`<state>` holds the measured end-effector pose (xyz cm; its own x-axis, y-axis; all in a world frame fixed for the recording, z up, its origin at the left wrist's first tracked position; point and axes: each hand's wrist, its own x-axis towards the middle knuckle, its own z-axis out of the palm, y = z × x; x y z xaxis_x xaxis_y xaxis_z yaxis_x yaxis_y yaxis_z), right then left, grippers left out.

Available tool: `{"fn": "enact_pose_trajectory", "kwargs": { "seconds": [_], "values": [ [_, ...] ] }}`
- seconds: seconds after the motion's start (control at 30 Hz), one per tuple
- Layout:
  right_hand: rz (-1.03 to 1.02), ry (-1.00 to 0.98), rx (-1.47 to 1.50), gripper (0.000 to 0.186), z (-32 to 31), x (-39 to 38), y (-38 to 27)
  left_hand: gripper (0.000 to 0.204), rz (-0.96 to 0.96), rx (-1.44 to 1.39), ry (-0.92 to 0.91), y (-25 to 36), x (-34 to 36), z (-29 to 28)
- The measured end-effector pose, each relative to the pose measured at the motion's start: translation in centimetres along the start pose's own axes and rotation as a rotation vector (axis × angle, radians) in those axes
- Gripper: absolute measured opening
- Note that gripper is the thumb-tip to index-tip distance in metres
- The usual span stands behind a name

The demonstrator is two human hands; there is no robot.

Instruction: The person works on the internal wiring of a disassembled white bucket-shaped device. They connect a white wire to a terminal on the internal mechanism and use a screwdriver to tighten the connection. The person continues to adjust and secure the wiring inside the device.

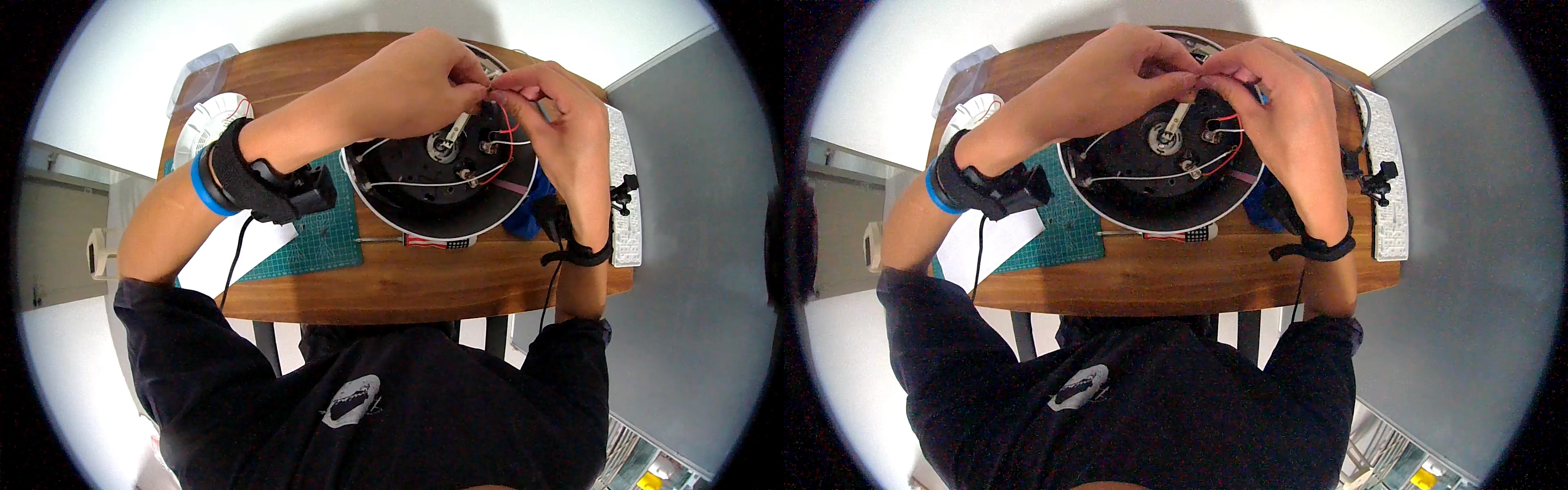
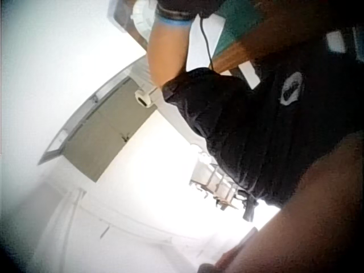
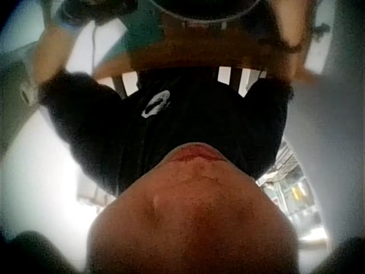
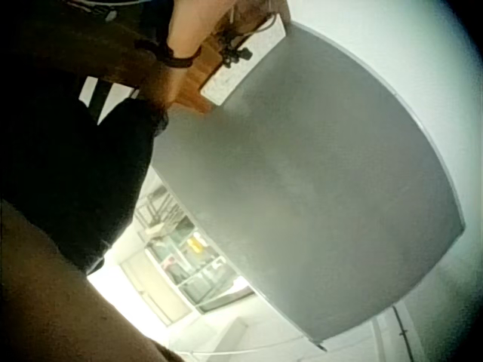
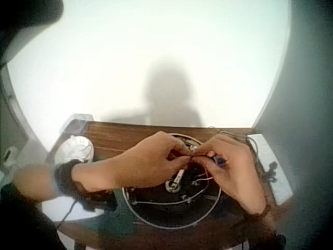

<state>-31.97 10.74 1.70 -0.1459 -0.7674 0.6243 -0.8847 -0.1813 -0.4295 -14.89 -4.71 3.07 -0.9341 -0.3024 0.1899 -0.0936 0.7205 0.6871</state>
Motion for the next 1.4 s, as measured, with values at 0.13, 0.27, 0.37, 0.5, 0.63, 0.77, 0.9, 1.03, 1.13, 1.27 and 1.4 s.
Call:
{"fn": "enact_pose_trajectory", "kwargs": {
  "seconds": [0.13, 0.27, 0.37, 0.5, 0.63, 0.77, 0.9, 1.03, 1.13, 1.27, 1.4],
  "values": [
    [-0.006, 0.018, 0.016, 0.016, 0.3, -0.1, 0.2, 0.027, -0.018, -0.032, 0.01, -0.4, 0.1, 0.2],
    [-0.038, 0.033, -0.004, 0.016, 0.3, -0.3, 0.1, 0.026, 0.005, -0.03, 0.011, -0.9, 0.2, 0.3],
    [-0.064, 0.05, -0.03, 0.015, 0.3, -0.3, 0.0, 0.026, 0.03, -0.012, 0.062, -1.1, 0.2, 0.5],
    [-0.052, 0.043, -0.061, 0.014, 0.1, -0.3, -0.5, 0.029, 0.032, -0.041, 0.118, -0.9, 0.3, 0.6],
    [-0.087, 0.031, -0.073, 0.014, -0.2, -0.4, -0.6, 0.03, 0.014, 0.01, 0.14, -0.8, 0.5, 0.7],
    [-0.105, 0.025, -0.083, 0.013, -0.1, -0.4, -0.6, 0.03, 0.043, 0.028, 0.139, -1.2, 0.5, 0.7],
    [-0.107, 0.038, -0.094, 0.015, 0.0, -0.2, -0.6, 0.03, 0.051, 0.013, 0.145, -1.1, 0.7, 0.9],
    [-0.131, 0.045, -0.112, 0.016, 0.0, -0.1, -0.4, 0.03, 0.048, 0.024, 0.142, -0.7, 0.6, 0.7],
    [-0.127, 0.034, -0.091, 0.016, -0.1, 0.0, -0.3, 0.03, 0.044, 0.011, 0.16, -0.8, 0.5, 0.8],
    [-0.133, 0.036, -0.106, 0.016, -0.1, 0.0, -0.4, 0.03, 0.026, 0.029, 0.136, -0.6, 0.5, 0.5],
    [-0.146, 0.035, -0.107, 0.015, -0.2, 0.0, -0.2, 0.031, 0.032, 0.041, 0.155, -0.6, 0.6, 0.7]
  ]
}}
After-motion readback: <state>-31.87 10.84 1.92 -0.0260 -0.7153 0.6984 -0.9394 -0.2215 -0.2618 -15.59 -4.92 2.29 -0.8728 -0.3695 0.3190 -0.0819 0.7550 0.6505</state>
